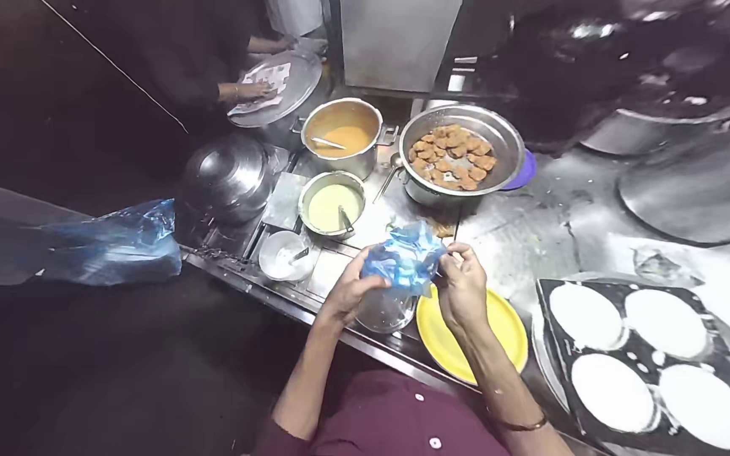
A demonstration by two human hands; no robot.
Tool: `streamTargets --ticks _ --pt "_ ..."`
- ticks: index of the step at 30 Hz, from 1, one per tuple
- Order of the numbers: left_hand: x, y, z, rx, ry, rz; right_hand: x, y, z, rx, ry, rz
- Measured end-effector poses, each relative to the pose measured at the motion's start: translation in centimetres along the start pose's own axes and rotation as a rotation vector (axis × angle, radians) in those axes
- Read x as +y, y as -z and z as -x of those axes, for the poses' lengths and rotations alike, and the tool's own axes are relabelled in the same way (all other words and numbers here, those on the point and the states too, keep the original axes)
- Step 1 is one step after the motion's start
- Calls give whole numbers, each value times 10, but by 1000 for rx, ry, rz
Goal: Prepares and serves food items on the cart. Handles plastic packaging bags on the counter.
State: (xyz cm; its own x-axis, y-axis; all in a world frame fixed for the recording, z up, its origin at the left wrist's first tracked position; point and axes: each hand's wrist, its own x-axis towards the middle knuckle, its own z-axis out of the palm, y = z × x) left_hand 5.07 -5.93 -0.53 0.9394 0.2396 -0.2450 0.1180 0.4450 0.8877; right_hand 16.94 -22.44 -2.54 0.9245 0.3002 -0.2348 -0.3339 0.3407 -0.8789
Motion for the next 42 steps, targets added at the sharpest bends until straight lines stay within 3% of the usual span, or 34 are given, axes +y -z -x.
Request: streamTargets --ticks 2,3,5,8,11,14,16,17,19,20,21,24,26,28,30,33,35,36,38,42 --pt "11 0 3 -118 6 -14 -3 -1 0 -53 149 148" --pt "13 -3 2 -56 -18 -25 -6 -2 1 -96 199 180" --pt "7 -8 -10 243 -118 -79 -12 -6 0 -179 233 146" --pt "-5 2 -28 526 -224 -46 -29 -7 -8 -221 181 -65" --pt "-1 0 -31 579 -161 89 -30 -1 -18 -264 31 -240" --pt "4 -1 -35 587 -96 302 -22 7 -18 -305 -64 -212" --pt "13 2 -41 614 -68 364 -23 10 -18 -404 41 -37" --pt "16 3 -43 636 -65 355 -24 14 -19 -483 175 175" --pt "22 5 -44 617 -87 307 -29 17 -23 -530 560 858" --pt "24 6 -40 567 -96 259 -31 16 -24 -461 700 1225" --pt "25 6 -35 482 -117 194 -32 14 -25 -381 699 1445" --pt "23 3 -26 238 -255 -91 -43 4 -37 -225 300 1687" --pt "8 12 -25 254 -426 -622 -43 1 -39 -214 173 1728" --pt "2 21 -27 395 -496 -1242 -42 1 -38 -260 163 1767" --pt "7 25 -31 435 -346 -1611 -36 5 -33 -382 223 1746" --pt "23 29 -38 359 -87 -1676 -26 33 -26 -742 288 1453" --pt "39 31 -40 283 37 -1700 -30 54 -16 -867 279 1235" --pt "47 34 -42 266 77 -1745 -33 64 -8 -830 324 1152" --pt "58 43 -48 290 67 -1855 -38 89 11 -584 472 1078" --pt "71 41 -81 270 -161 -1968 -43 147 54 -126 632 1314"
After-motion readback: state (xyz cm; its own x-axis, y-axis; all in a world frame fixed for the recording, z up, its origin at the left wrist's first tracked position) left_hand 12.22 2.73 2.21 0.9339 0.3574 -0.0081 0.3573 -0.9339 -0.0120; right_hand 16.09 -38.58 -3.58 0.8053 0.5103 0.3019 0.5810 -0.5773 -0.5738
